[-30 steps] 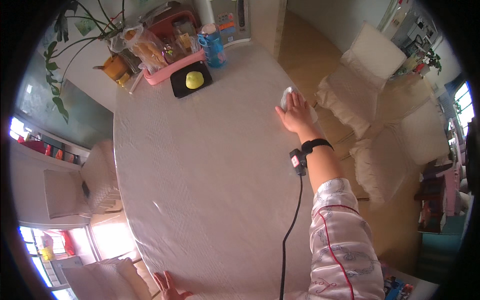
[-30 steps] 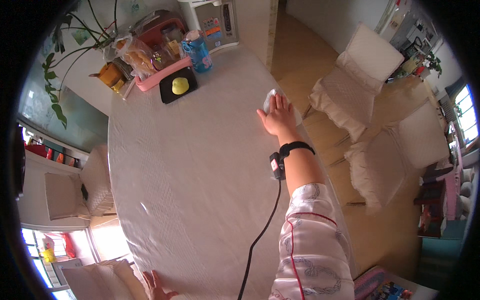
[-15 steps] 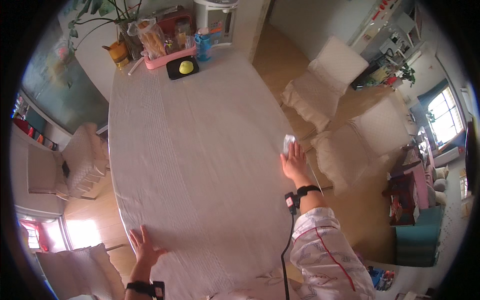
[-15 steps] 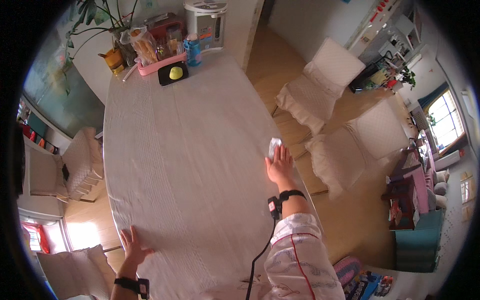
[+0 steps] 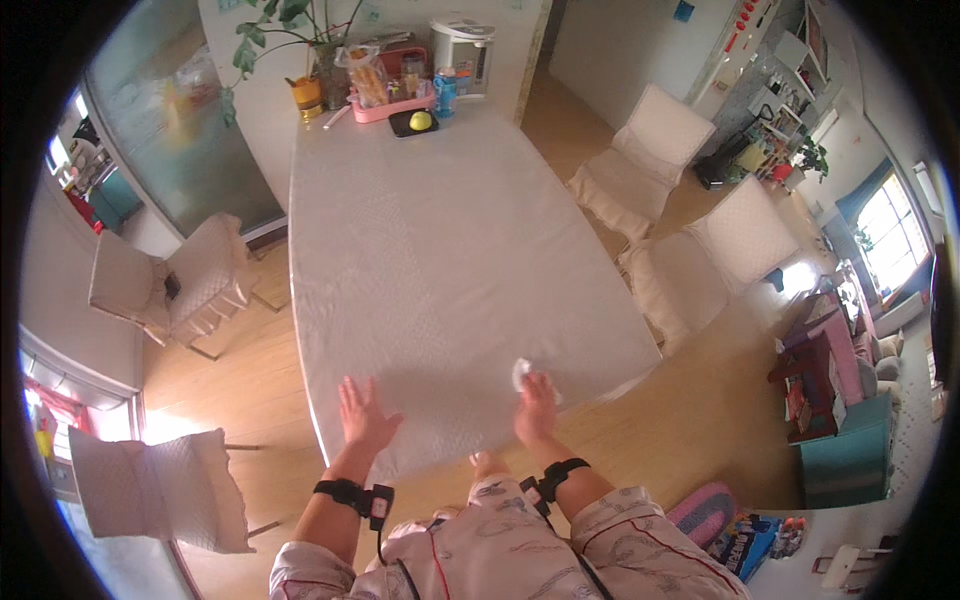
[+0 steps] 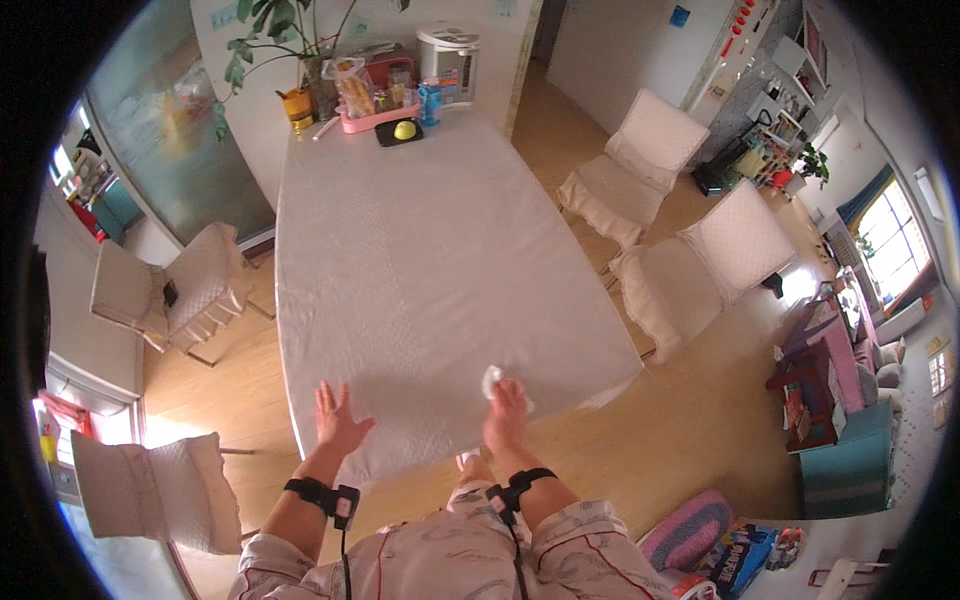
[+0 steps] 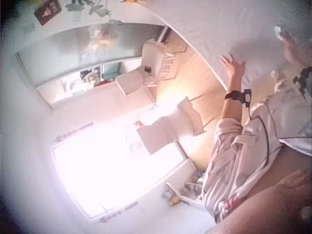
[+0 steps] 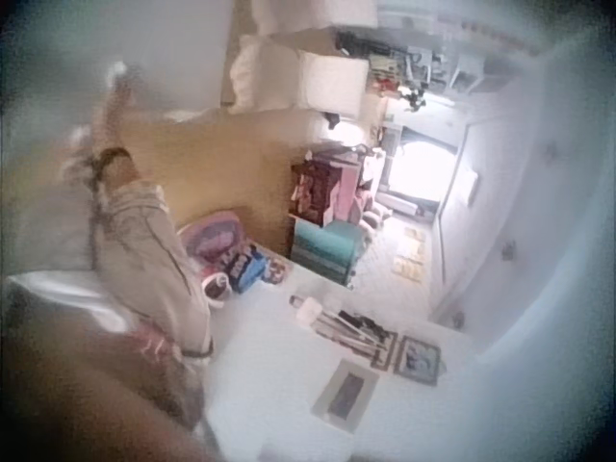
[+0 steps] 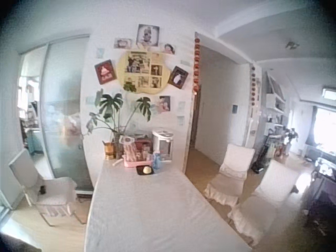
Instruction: The person wipes a dining table and a low cabinet with a cloth, then sweeps the floor with a broom and dustpan. The person moves a cutting board and a phone on the table before wiping, and later cleans the radiator area under the cabinet.
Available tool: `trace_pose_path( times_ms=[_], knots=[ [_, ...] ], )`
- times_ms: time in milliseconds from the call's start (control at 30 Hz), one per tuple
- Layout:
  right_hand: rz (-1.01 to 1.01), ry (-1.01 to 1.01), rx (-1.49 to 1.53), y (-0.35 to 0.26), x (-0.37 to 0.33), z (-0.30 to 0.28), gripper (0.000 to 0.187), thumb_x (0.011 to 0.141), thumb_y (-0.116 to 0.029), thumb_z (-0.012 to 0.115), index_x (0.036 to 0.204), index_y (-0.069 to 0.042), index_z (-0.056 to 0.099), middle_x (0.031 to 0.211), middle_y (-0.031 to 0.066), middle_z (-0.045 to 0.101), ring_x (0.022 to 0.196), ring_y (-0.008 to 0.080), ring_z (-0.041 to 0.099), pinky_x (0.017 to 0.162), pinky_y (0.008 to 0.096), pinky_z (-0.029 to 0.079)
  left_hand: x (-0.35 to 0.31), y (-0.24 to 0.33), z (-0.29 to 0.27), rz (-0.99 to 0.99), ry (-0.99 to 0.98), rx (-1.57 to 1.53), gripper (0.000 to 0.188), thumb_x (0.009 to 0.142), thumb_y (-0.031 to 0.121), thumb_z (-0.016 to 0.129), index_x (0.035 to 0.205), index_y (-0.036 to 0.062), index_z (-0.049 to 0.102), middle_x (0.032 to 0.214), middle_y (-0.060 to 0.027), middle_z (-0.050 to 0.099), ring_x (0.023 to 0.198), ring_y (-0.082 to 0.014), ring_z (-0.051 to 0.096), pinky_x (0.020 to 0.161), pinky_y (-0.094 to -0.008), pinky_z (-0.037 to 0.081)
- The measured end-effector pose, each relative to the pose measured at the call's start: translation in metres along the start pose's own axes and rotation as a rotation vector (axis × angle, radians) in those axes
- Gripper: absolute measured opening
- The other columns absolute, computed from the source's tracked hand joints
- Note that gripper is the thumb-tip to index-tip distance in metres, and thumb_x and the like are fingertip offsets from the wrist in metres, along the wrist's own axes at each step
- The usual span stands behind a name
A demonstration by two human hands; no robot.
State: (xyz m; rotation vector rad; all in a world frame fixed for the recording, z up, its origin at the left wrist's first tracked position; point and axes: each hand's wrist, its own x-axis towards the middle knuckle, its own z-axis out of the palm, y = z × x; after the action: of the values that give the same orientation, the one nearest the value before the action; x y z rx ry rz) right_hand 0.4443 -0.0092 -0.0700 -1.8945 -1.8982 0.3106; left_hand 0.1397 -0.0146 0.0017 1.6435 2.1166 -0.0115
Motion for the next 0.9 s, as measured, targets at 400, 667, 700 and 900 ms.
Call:
trace_pose_path(
  times_ms=[400, 667, 700, 900],
  knots=[
    [0.612, 0.093, 0.807, 0.001, 0.143, -0.033, 0.034, 0.087, -0.014, 0.053, 0.117, 0.0, 0.05, 0.12, 0.0166, 0.054, 0.107, 0.0333, 0.053, 0.091, 0.0478, 0.042, -0.031, -0.037, -0.009, -0.099, 0.011, 0.025, 0.092, 0.073, 0.045, 0.07, 0.144, 0.0097, 0.024, 0.149, -0.0256, 0.008, 0.138, -0.0421, 0.008, 0.111, -0.0466, 0.019],
    [-0.592, -0.151, -0.098, 0.002, 0.131, -0.016, 0.054, 0.083, -0.027, 0.061, 0.131, -0.01, 0.045, 0.144, 0.0139, 0.031, 0.133, 0.0345, 0.028, 0.108, 0.0543, 0.019, -0.016, -0.042, -0.003, -0.288, -0.091, -0.024, 0.108, 0.063, 0.04, 0.079, 0.146, 0.0129, 0.014, 0.148, -0.0272, 0.006, 0.138, -0.0421, 0.007, 0.111, -0.0481, 0.017],
    [-0.594, -0.319, -0.112, 0.001, 0.137, -0.008, 0.061, 0.085, -0.038, 0.058, 0.138, -0.014, 0.038, 0.148, 0.0119, 0.025, 0.137, 0.0335, 0.022, 0.11, 0.0521, 0.015, -0.016, -0.042, -0.002, -0.282, -0.097, -0.015, 0.109, 0.062, 0.039, 0.079, 0.145, 0.0119, 0.014, 0.148, -0.0283, 0.006, 0.138, -0.0428, 0.007, 0.111, -0.0479, 0.017],
    [-0.224, -0.298, -0.4, 0.062, 0.289, -0.01, 0.065, 0.089, -0.047, 0.044, 0.144, -0.015, 0.026, 0.152, 0.013, 0.014, 0.14, 0.0325, 0.01, 0.112, 0.051, 0.009, -0.017, -0.043, 0.002, -0.257, -0.098, 0.013, 0.116, 0.057, 0.031, 0.084, 0.144, 0.0059, 0.012, 0.147, -0.0314, 0.004, 0.137, -0.0447, 0.005, 0.112, -0.0471, 0.016]
  ],
)
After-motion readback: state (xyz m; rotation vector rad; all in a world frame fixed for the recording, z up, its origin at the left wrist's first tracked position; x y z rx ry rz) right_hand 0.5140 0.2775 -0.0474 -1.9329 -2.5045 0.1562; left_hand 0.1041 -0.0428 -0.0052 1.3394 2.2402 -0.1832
